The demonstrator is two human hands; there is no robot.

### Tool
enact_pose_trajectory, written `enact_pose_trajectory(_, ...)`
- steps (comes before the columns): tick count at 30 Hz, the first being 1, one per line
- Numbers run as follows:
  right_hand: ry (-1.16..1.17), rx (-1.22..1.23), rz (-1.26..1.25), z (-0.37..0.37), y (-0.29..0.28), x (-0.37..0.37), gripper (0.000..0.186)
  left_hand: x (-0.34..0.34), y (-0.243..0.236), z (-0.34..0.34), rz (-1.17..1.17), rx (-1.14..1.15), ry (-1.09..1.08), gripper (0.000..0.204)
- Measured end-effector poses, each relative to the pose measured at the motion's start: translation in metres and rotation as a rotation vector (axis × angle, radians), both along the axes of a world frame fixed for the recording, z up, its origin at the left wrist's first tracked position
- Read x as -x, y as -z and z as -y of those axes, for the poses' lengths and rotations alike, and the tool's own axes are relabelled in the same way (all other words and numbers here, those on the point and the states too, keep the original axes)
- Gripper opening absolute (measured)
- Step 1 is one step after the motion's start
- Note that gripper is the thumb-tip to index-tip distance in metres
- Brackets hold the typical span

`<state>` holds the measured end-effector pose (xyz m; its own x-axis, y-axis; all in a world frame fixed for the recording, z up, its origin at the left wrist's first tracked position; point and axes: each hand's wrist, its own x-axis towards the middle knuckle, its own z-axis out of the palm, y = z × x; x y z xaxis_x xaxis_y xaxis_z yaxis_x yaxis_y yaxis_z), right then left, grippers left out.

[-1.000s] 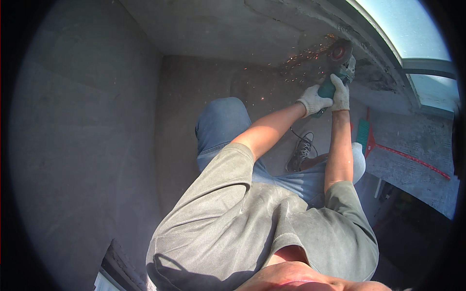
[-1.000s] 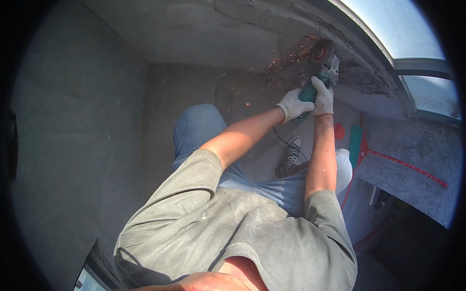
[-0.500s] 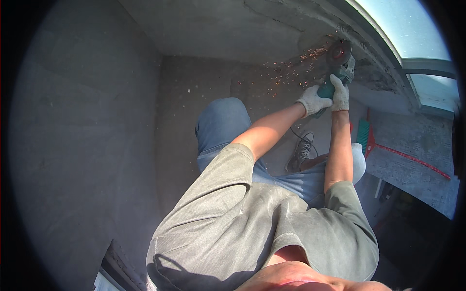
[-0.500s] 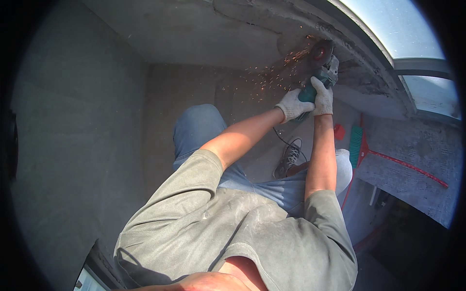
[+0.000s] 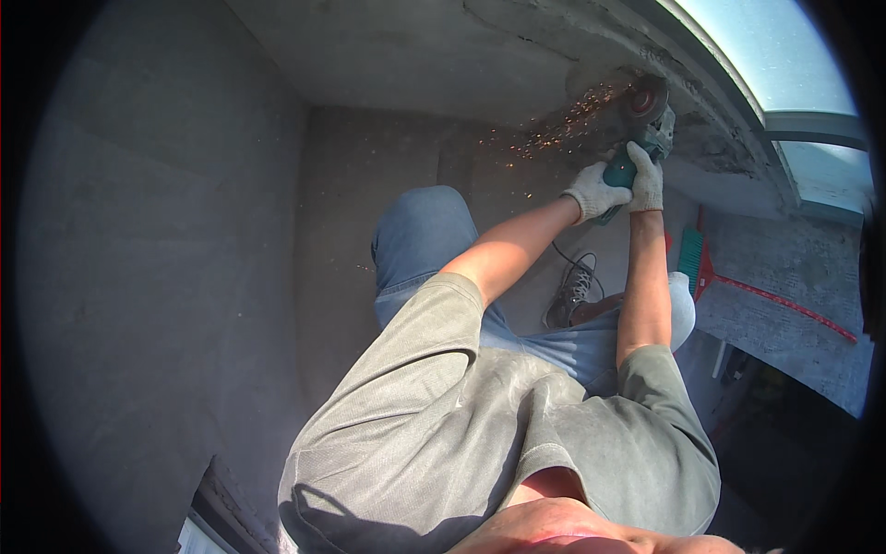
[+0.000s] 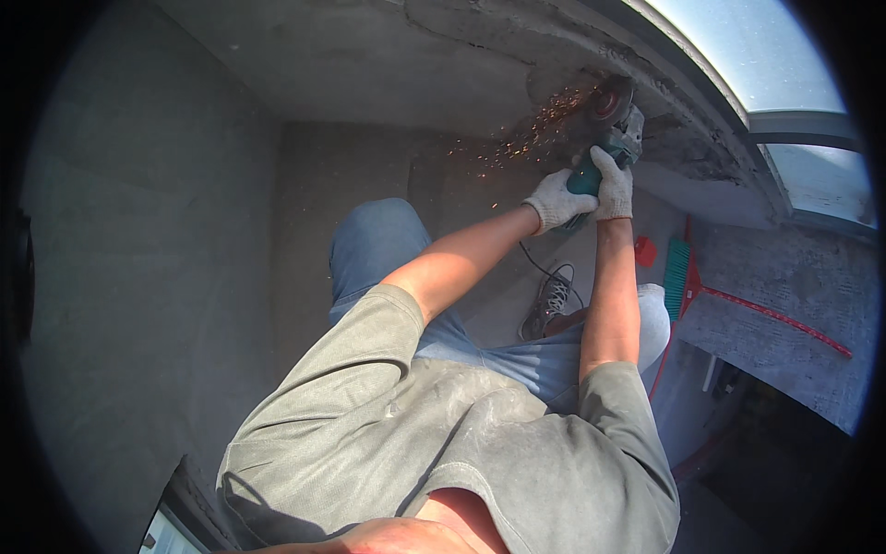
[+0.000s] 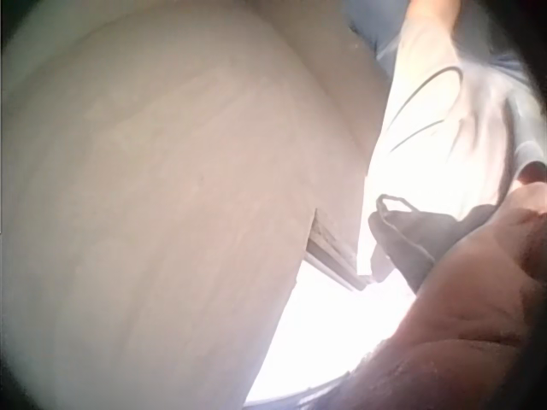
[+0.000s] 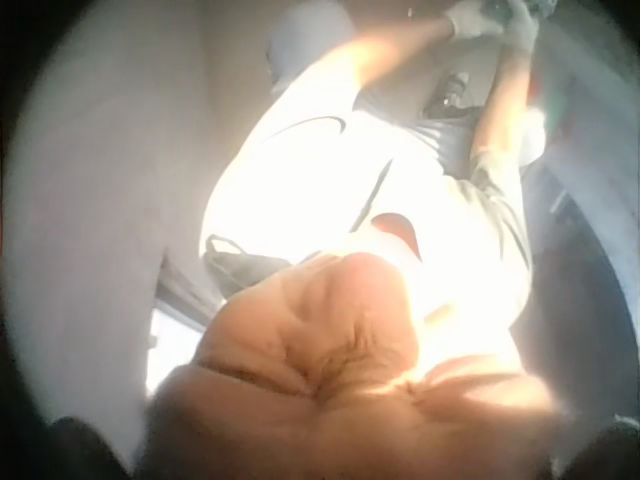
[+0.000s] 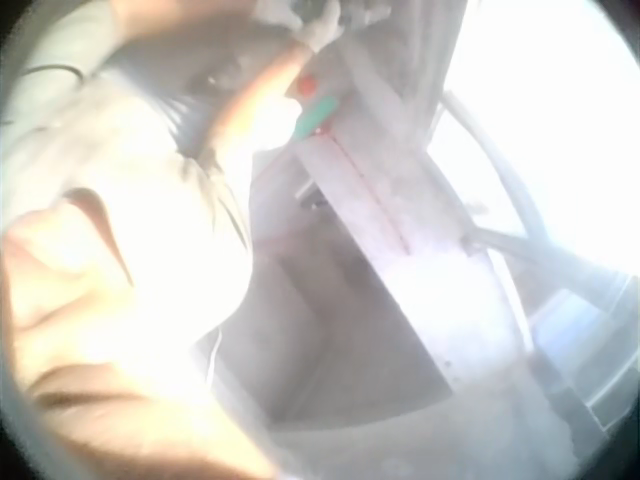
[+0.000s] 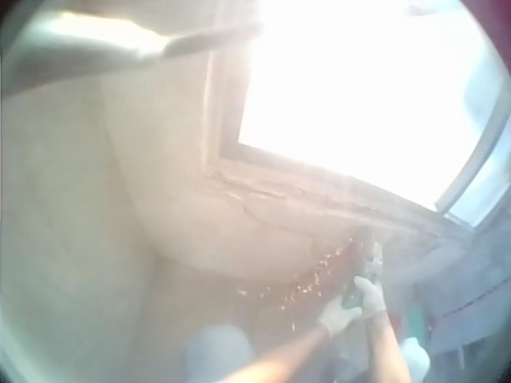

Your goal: Grinding concrete under a window sill using an angle grinder and then chipping it away with a hammer.

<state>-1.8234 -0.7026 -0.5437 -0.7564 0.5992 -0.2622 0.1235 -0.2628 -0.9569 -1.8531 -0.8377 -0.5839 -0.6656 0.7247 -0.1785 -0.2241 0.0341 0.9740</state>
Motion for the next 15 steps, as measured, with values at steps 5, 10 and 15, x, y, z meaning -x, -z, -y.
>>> enact_pose_trajectory(5, -0.001, 0.006, 0.007, -0.0007, 0.0021, -0.0005, 0.033, -0.0001, 0.0040, -0.0004, 0.007, -0.065, 0.011, 0.057)
enact_pose_trajectory(10, -0.009, 0.014, -0.042, -0.0006, 0.0032, -0.0001, 0.031, -0.0002, 0.0032, -0.0003, -0.009, -0.026, 0.007, 0.057)
enact_pose_trajectory(15, -0.006, 0.044, -0.016, -0.0001, 0.0037, 0.0003, 0.033, 0.0019, 0.0011, 0.0028, 0.020, -0.043, 0.033, 0.059)
